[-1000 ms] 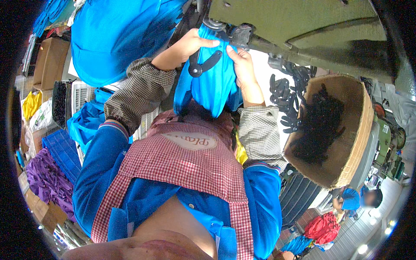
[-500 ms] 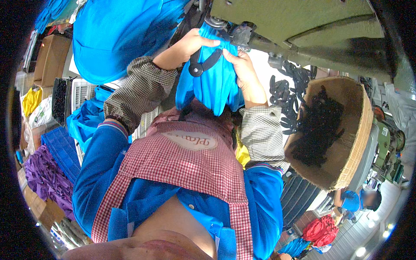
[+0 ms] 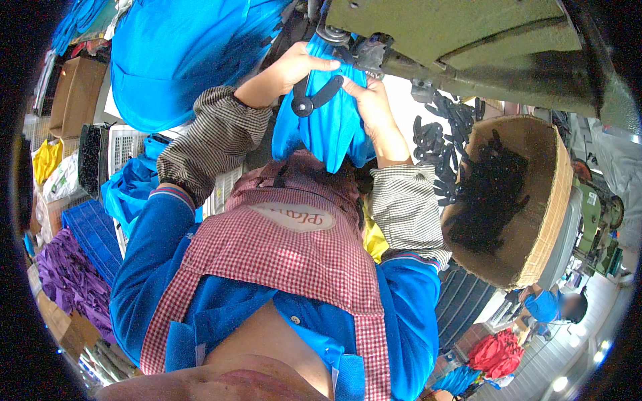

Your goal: The person sews black plastic clips onto blue fabric bags using a sewing machine. They repeatedly pick up a bag, align a clip, sew it in place, and set the finished bag aside.

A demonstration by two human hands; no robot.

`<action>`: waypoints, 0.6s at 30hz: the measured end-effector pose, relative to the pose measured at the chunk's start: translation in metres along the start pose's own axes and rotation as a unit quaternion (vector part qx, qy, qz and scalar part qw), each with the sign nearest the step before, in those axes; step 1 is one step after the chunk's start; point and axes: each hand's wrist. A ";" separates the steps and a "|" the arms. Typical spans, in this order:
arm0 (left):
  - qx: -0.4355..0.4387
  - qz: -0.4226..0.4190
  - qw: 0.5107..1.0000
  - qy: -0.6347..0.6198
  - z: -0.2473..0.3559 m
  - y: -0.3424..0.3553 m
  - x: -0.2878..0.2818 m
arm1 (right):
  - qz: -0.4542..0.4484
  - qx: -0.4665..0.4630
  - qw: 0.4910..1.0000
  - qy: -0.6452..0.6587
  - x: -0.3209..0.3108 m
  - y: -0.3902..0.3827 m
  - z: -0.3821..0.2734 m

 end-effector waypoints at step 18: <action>-0.014 0.001 0.997 -0.077 -0.021 -0.061 0.025 | 0.043 -0.053 0.995 -0.068 0.013 -0.015 0.003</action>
Point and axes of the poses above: each hand's wrist, its own y-axis towards the middle knuckle, its own x-axis out of the palm, z = x × y, and after that the axes turned 14 degrees about y, right-handed
